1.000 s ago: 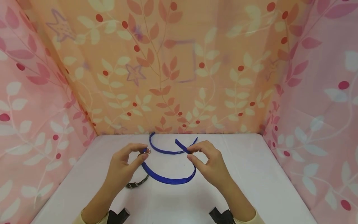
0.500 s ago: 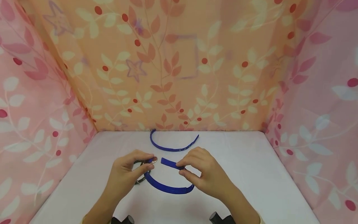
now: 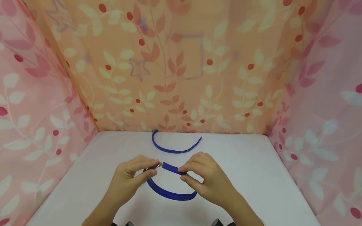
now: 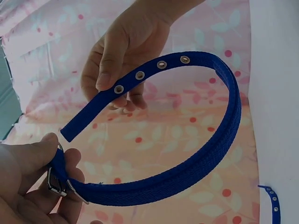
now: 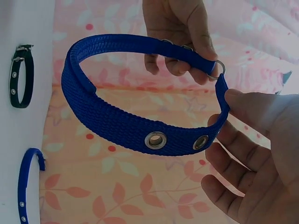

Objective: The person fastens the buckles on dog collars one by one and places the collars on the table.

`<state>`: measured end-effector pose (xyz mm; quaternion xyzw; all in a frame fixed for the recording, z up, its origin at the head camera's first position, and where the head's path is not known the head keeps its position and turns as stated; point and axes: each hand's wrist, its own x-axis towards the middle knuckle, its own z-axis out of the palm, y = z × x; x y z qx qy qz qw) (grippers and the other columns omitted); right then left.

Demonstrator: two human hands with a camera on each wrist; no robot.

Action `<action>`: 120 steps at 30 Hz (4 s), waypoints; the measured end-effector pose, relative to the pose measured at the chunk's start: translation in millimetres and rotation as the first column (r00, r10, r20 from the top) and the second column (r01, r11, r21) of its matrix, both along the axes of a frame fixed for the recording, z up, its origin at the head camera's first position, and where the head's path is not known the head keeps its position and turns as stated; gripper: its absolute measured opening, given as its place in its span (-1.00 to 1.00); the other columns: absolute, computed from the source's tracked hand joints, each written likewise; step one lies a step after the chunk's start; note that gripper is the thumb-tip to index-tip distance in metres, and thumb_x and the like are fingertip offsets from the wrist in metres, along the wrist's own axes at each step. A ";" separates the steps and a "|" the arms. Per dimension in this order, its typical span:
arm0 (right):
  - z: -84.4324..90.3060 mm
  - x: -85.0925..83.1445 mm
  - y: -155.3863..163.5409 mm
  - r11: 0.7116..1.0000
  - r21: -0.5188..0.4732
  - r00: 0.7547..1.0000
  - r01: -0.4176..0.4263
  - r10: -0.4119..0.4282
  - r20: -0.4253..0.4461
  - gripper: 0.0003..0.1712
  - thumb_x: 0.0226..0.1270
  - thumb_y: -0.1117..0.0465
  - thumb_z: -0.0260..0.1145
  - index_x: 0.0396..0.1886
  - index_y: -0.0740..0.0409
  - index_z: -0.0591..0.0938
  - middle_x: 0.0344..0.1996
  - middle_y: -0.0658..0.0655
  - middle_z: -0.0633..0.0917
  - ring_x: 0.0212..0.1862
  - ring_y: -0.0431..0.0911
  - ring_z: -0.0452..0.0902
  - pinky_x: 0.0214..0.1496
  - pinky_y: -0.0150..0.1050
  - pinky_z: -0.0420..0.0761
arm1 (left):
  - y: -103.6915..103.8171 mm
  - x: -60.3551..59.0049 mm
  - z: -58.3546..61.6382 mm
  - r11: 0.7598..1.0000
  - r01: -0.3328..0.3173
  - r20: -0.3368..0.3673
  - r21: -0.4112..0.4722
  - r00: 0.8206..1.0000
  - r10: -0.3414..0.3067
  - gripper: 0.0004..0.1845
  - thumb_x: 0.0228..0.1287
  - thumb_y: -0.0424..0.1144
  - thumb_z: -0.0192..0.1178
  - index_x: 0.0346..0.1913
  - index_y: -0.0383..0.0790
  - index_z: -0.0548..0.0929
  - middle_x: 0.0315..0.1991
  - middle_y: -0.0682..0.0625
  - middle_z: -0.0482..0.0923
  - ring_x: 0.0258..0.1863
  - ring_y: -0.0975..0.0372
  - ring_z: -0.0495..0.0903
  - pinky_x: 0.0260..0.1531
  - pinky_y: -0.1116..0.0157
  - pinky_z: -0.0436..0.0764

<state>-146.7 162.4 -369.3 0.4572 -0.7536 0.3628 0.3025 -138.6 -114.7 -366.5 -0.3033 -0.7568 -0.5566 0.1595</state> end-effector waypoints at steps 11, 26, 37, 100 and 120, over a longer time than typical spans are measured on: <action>2.4 3.3 -1.7 0.999 -0.030 0.997 -0.010 0.008 -0.071 -0.84 0.43 0.11 0.41 -0.09 0.03 0.76 -0.24 -0.08 0.70 -0.08 -0.13 0.55 0.13 -0.37 0.45 | 2.6 1.6 -2.7 0.994 0.072 0.131 0.086 0.988 -0.082 -0.71 0.24 -0.31 0.42 0.03 -0.06 0.79 -0.09 0.07 0.79 -0.05 0.18 0.73 0.01 0.35 0.68; 0.4 2.9 -9.6 1.000 -0.020 0.997 -0.013 0.011 -0.077 -0.85 0.41 0.13 0.43 -0.08 0.02 0.75 -0.21 -0.10 0.72 -0.07 -0.14 0.56 0.15 -0.34 0.44 | 11.6 5.7 1.0 0.995 -0.076 0.410 -0.057 0.907 0.093 -0.73 0.11 -0.04 0.55 -0.12 0.19 0.76 -0.19 0.26 0.75 0.02 0.25 0.65 0.26 0.06 0.41; -3.7 4.7 -17.9 0.999 -0.019 0.999 0.032 -0.032 0.003 -0.75 0.36 0.13 0.47 -0.01 -0.03 0.71 -0.21 -0.19 0.71 -0.07 -0.23 0.56 0.13 -0.41 0.46 | 19.7 2.0 -6.2 0.999 0.026 0.490 -0.025 0.872 -0.010 -0.71 0.11 0.02 0.55 -0.12 0.08 0.77 -0.21 0.12 0.76 0.04 0.10 0.59 0.04 0.23 0.60; -9.9 3.1 -23.8 0.998 -0.045 0.998 0.037 -0.039 -0.049 -0.87 0.39 0.13 0.45 -0.19 0.02 0.67 -0.17 -0.11 0.74 -0.04 -0.15 0.59 0.17 -0.28 0.42 | 21.6 3.7 -15.1 0.999 0.030 0.181 0.014 0.983 -0.032 -0.71 0.32 -0.14 0.41 0.07 0.12 0.71 -0.09 0.21 0.71 0.06 0.21 0.63 0.25 0.07 0.54; -4.7 8.7 -28.0 0.950 -0.314 0.996 -0.010 -0.017 -0.083 -0.78 0.40 0.20 0.42 -0.06 0.22 0.74 -0.24 0.11 0.74 -0.06 -0.04 0.57 0.22 -0.35 0.47 | 29.0 4.9 -19.1 0.969 0.129 0.462 0.213 0.860 -0.216 -0.65 0.28 -0.22 0.45 0.11 -0.07 0.70 0.01 -0.09 0.66 0.03 0.05 0.67 0.06 0.32 0.68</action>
